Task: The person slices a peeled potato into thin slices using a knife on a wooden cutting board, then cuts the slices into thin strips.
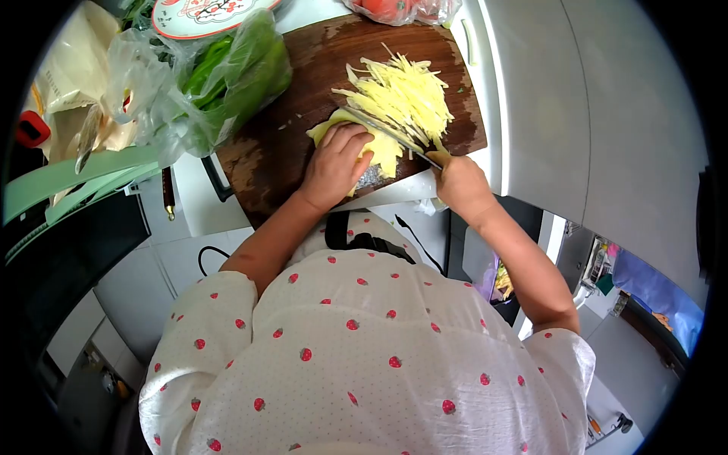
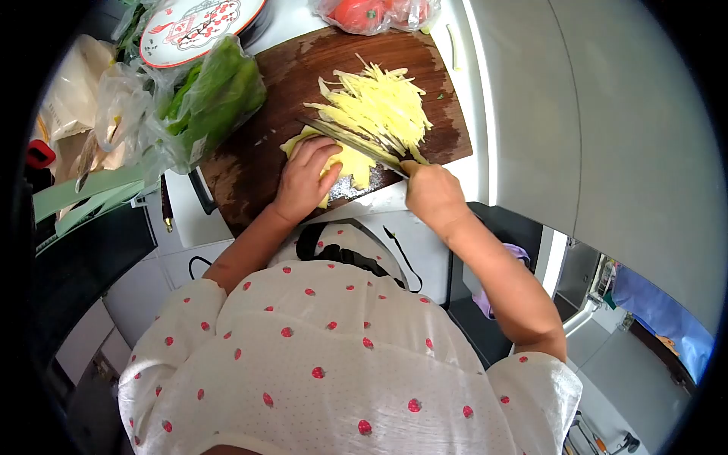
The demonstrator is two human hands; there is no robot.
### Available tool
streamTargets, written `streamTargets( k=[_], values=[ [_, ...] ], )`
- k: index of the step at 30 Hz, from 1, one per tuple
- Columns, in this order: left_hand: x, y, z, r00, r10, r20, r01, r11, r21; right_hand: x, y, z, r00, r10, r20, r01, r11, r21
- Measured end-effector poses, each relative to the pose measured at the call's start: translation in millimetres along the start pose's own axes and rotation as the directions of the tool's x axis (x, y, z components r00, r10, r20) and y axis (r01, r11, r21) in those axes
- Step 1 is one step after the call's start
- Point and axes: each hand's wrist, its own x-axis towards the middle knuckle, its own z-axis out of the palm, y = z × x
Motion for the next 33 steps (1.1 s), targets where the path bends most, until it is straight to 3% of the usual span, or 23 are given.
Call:
streamTargets(
  k=[6,12,18,23,28,33],
  values=[
    [0.9,0.2,-1.0,1.000,0.016,0.002,-0.016,1.000,0.019,-5.6,-6.1,4.2,0.993,0.010,-0.114,0.006,0.991,0.134],
    [-0.6,0.6,0.1,1.000,0.010,0.008,-0.011,0.996,0.084,-32.8,-14.5,-17.0,0.996,-0.078,-0.040,0.076,0.996,-0.044],
    [0.3,1.2,-1.2,1.000,0.007,0.021,-0.008,0.999,0.051,-20.8,-17.4,-20.0,0.997,-0.045,0.060,0.050,0.995,-0.087],
    [-1.7,0.0,-3.3,1.000,0.019,0.006,-0.020,0.999,0.031,17.5,-29.7,12.7,0.997,-0.066,-0.046,0.066,0.998,-0.001],
    [0.1,-0.4,-0.6,0.999,0.024,-0.021,-0.024,1.000,-0.013,3.7,-19.1,-4.9,0.992,-0.057,-0.110,0.067,0.994,0.091],
    [-0.9,1.1,-1.5,1.000,-0.015,0.018,0.014,1.000,0.012,-24.0,-18.1,-24.4,0.999,-0.047,0.027,0.048,0.998,-0.043]
  ],
)
